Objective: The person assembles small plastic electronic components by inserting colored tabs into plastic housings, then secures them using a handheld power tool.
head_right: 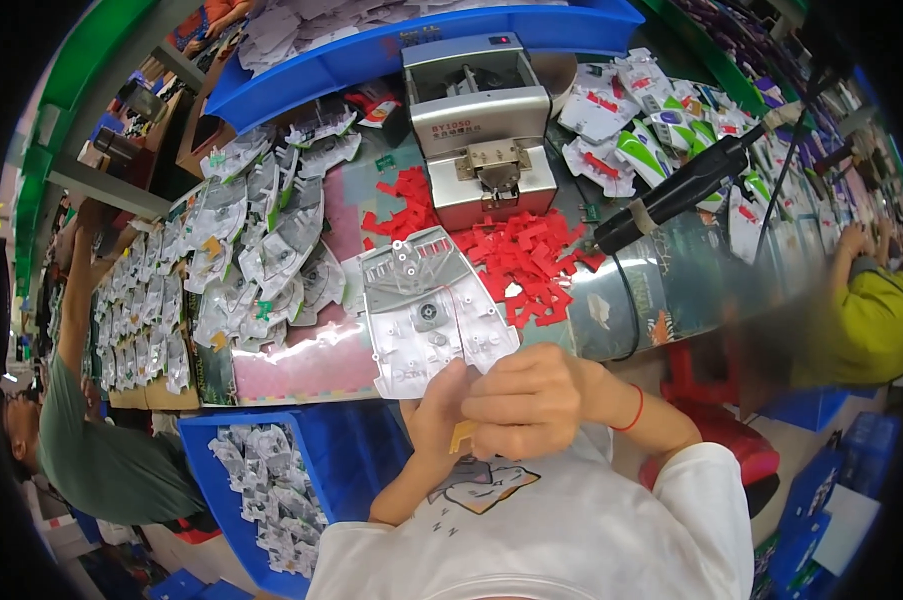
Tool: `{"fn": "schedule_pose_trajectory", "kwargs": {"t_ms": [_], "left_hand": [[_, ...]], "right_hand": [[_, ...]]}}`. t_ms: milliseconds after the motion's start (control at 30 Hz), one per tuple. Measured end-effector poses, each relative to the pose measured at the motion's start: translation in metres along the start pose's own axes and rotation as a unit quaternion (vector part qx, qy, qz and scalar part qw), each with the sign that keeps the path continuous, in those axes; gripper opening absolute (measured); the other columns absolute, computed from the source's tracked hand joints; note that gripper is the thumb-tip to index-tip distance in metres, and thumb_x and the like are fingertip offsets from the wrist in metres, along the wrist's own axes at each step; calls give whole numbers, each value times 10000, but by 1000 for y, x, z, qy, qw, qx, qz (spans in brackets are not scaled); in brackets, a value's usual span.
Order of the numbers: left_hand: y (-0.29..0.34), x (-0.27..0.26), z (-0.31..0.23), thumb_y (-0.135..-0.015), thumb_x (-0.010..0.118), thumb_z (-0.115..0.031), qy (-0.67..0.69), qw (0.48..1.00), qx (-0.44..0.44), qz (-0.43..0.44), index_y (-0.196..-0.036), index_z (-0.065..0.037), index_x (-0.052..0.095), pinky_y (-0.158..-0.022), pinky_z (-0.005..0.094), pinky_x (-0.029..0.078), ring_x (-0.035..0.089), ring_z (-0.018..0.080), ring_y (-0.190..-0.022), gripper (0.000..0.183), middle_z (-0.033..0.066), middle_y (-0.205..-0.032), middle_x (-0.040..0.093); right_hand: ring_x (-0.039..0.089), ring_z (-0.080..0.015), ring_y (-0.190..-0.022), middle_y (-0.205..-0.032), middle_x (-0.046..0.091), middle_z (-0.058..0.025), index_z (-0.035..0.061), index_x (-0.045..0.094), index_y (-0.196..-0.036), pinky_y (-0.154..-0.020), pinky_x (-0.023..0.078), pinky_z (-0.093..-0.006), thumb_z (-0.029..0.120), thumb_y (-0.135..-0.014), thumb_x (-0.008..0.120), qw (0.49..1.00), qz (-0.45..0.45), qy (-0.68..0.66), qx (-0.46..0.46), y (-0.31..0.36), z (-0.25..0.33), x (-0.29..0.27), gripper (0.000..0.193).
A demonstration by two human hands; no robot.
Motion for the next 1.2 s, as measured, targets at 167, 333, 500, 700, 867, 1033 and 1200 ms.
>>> {"fn": "schedule_pose_trajectory", "kwargs": {"t_ms": [167, 333, 500, 700, 867, 1033, 1200], "left_hand": [[-1, 5, 0, -789, 553, 11, -53, 998, -8, -19, -1002, -39, 499, -579, 209, 395, 494, 75, -705, 226, 18, -847, 539], [-4, -5, -4, -775, 584, -26, -180, 983, 40, -16, -1032, -27, 481, -574, 226, 417, 519, 91, -720, 277, 42, -896, 542], [-9, -18, 1, -761, 550, -27, -15, 994, -23, -104, -1064, 11, 432, -593, 340, 523, 572, 216, -723, 327, 115, -902, 539], [-26, -31, -20, -752, 469, -53, -80, 996, 45, -20, -1193, 37, 354, -575, 364, 555, 595, 304, -862, 464, 173, -1055, 540], [-29, -22, -14, -748, 470, -48, -72, 996, 43, 10, -1207, 21, 339, -580, 342, 565, 598, 304, -846, 482, 165, -1056, 537], [-25, -22, -1, -753, 468, -47, -67, 998, 12, -3, -1215, 7, 336, -573, 346, 558, 596, 327, -840, 483, 156, -1045, 541], [-27, -24, 5, -753, 447, 33, -31, 999, -9, 6, -1236, -3, 274, -580, 436, 548, 582, 344, -859, 514, 175, -1086, 500]], "right_hand": [[576, -193, -568, -749, 591, -118, 30, 478, -785, -471, 477, -238, 158, -738, 643, 1000, 2, -11, 12, 9, -4, 1, 214], [588, -196, -586, -760, 599, -121, 25, 490, -780, -488, 485, -237, 158, -734, 646, 1000, 17, 8, 17, 11, -1, 4, 210], [618, -212, -663, -810, 617, -136, 31, 520, -794, -522, 506, -258, 127, -744, 629, 998, 10, 22, 50, 18, -3, 7, 154], [605, -250, -657, -835, 607, -131, -2, 580, -836, -565, 496, -288, 0, -646, 612, 935, -50, 112, 333, 93, -44, -40, 193], [571, -254, -709, -855, 583, -116, 1, 594, -799, -598, 473, -305, -60, -604, 565, 889, -2, 209, 408, 119, -53, -57, 206], [536, -235, -807, -907, 554, -86, 22, 599, -800, -639, 448, -316, 7, -600, 568, 891, 102, 233, 376, 128, -56, -37, 204], [511, -213, -895, -975, 560, -65, 38, 605, -806, -715, 411, -293, 62, -626, 542, 873, 186, 266, 363, 127, -63, -29, 193]]}}
Point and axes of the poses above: each hand's wrist, its own y-axis away from the middle knuckle, its own x-axis out of the palm, z = x × y, the point moved 10 cm from there along -y, towards the middle knuckle
